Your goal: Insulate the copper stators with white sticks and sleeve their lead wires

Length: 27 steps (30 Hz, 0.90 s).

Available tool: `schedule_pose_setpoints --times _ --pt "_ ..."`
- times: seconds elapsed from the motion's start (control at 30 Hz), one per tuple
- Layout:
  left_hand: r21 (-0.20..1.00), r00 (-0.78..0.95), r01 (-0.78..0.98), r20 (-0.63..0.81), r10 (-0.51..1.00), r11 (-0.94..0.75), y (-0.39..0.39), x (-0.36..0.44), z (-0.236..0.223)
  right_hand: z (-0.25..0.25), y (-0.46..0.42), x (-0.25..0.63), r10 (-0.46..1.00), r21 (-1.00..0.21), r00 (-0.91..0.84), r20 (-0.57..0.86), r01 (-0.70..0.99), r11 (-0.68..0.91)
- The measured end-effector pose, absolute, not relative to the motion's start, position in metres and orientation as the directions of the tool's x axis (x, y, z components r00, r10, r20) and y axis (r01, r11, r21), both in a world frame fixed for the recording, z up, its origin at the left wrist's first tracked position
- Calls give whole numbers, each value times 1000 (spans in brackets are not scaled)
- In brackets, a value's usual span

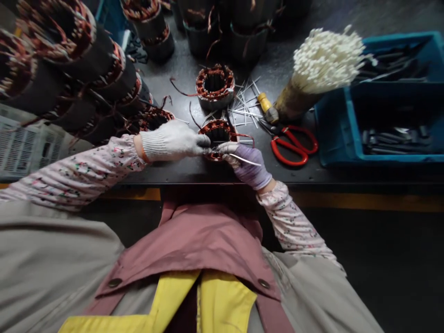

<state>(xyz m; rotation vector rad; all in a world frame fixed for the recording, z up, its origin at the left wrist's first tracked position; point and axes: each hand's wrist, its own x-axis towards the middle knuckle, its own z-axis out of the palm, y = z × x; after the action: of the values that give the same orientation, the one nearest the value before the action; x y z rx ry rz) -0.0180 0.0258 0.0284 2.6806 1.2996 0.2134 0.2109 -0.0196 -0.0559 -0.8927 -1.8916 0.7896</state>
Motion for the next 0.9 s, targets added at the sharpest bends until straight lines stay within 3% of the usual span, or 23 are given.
schedule_pose_setpoints --times 0.1,0.13,0.2,0.27,0.37,0.43,0.5,0.6,0.73,0.9 --pt "29 768 633 -154 622 -774 32 -15 30 -45 -7 222 770 -802 -472 428 195 565" --pt "-1 774 621 -156 614 -784 33 -17 30 -40 -5 228 758 -796 -486 436 186 577" --pt "-4 790 604 -131 599 -797 32 -23 28 -27 -2 246 773 -747 -384 504 255 614" --pt "4 811 573 -143 567 -819 30 -27 27 -15 6 270 768 -629 -148 624 488 605" --pt "-59 788 571 -238 567 -819 22 -23 30 0 30 307 646 -372 52 761 852 369" --pt "-112 756 587 -279 592 -802 17 -15 33 5 50 322 654 -237 46 755 949 206" --pt "-129 739 598 -293 607 -791 11 -8 33 7 66 326 723 -195 61 688 975 103" --pt "-96 712 646 -283 643 -757 3 -4 29 5 74 320 805 -199 96 585 980 28" --pt "-7 706 691 -206 678 -723 -3 -4 22 1 76 324 776 -212 92 624 976 55" --pt "83 713 700 -118 691 -709 -2 -6 17 14 89 343 687 -567 207 696 745 351"
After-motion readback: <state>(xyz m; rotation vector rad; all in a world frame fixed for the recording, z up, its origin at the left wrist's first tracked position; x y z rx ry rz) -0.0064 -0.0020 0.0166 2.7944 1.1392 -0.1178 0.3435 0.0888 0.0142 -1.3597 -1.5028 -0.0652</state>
